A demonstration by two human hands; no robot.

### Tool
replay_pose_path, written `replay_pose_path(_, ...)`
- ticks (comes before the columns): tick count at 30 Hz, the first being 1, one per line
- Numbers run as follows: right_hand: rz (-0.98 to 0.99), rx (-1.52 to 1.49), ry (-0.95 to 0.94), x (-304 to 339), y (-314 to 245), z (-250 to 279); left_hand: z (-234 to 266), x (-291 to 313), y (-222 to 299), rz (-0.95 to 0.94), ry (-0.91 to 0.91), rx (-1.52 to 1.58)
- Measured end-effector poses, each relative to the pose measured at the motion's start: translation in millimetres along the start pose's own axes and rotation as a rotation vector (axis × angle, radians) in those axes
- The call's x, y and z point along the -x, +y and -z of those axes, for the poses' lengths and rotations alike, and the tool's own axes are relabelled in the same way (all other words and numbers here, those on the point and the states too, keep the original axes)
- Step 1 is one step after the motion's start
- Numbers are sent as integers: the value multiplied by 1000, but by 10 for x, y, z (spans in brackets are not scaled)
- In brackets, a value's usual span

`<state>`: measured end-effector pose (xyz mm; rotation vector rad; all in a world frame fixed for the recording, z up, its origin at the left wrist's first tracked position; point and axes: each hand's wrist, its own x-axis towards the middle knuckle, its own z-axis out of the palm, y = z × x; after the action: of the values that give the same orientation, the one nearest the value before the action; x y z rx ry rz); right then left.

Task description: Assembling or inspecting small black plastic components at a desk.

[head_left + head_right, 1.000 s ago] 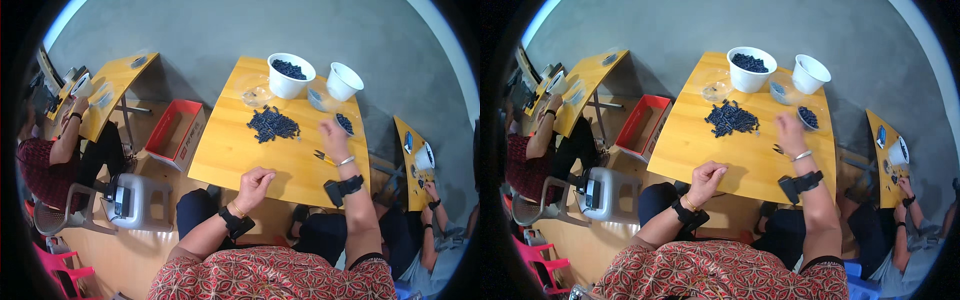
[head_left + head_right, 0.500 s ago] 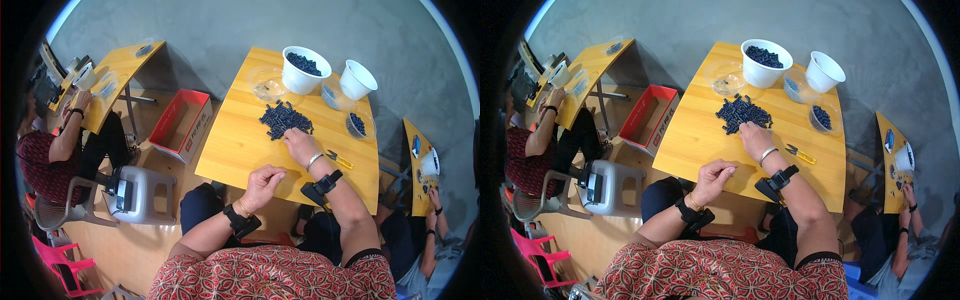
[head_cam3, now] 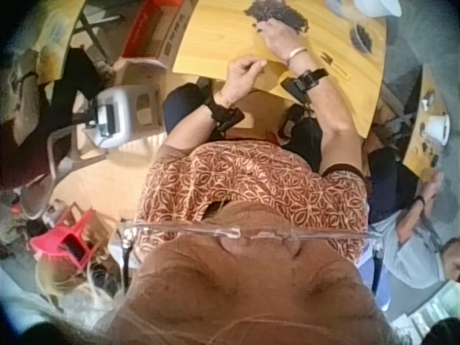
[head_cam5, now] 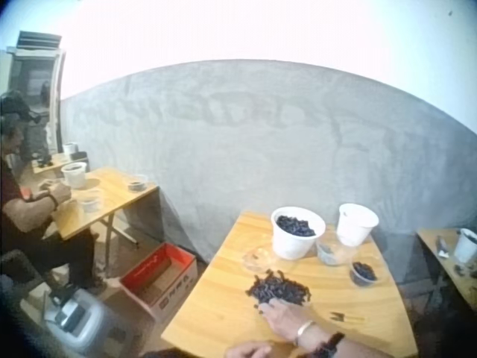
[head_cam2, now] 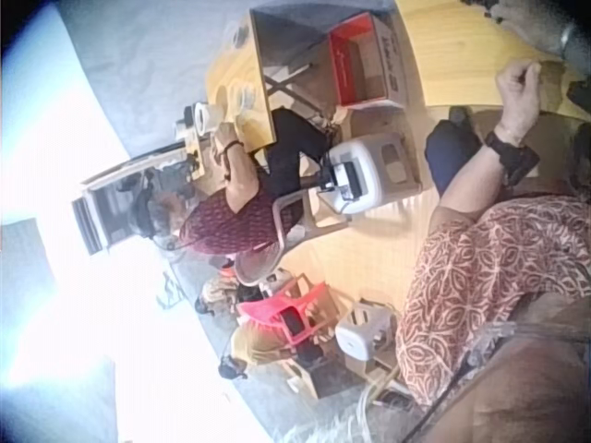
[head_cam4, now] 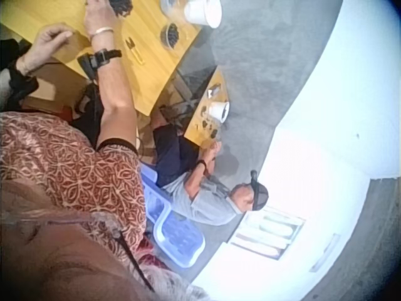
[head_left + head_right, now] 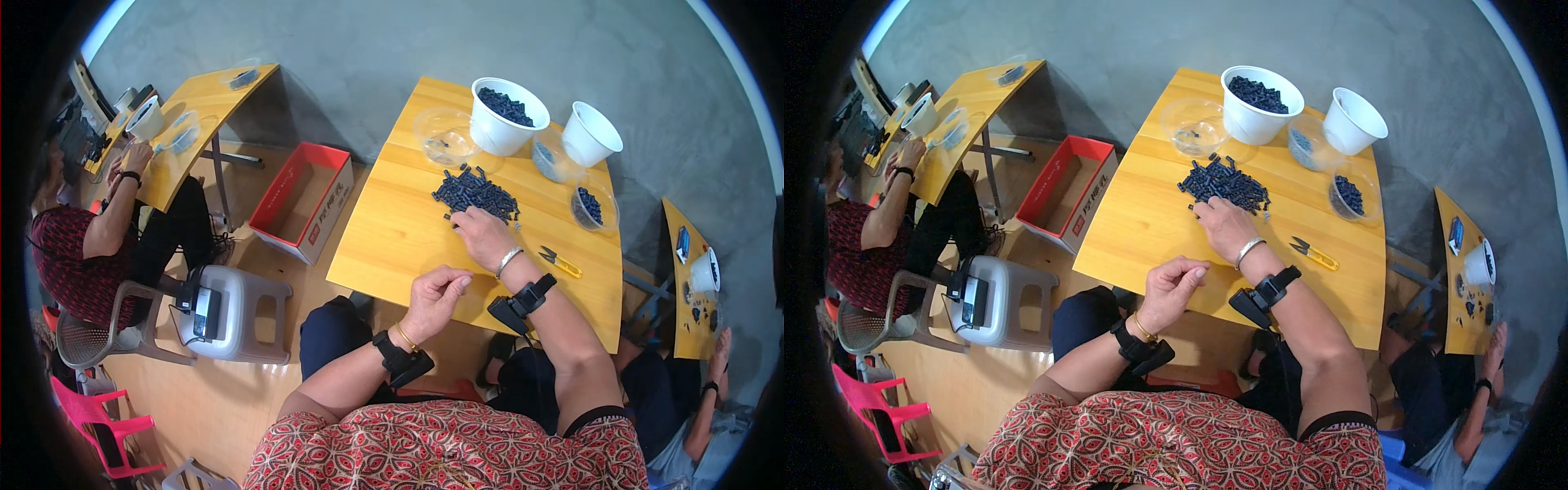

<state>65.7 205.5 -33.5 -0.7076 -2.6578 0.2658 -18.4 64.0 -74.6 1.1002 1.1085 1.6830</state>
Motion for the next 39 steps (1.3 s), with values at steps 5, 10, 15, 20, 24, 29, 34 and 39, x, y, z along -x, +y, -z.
replay_pose_path(5,38,48,-15,13,39,-61,21,-8,28,23,-13,27)
replay_pose_path(10,17,117,-53,41,45,-19,29,-5,22,28,-21,49)
replay_pose_path(15,10,129,-79,131,133,15,24,-5,16,54,-37,38)
replay_pose_path(20,-146,-250,138,352,32,260,4,-24,43,114,12,101)
replay_pose_path(24,-225,-584,270,649,-281,250,-41,-55,136,233,26,164)
replay_pose_path(29,-221,-600,332,735,-589,166,-119,-28,164,330,22,430)
replay_pose_path(34,-243,-663,313,779,-500,139,-102,-56,138,295,33,490)
replay_pose_path(39,-373,-232,310,769,271,339,-34,-75,102,295,-41,395)
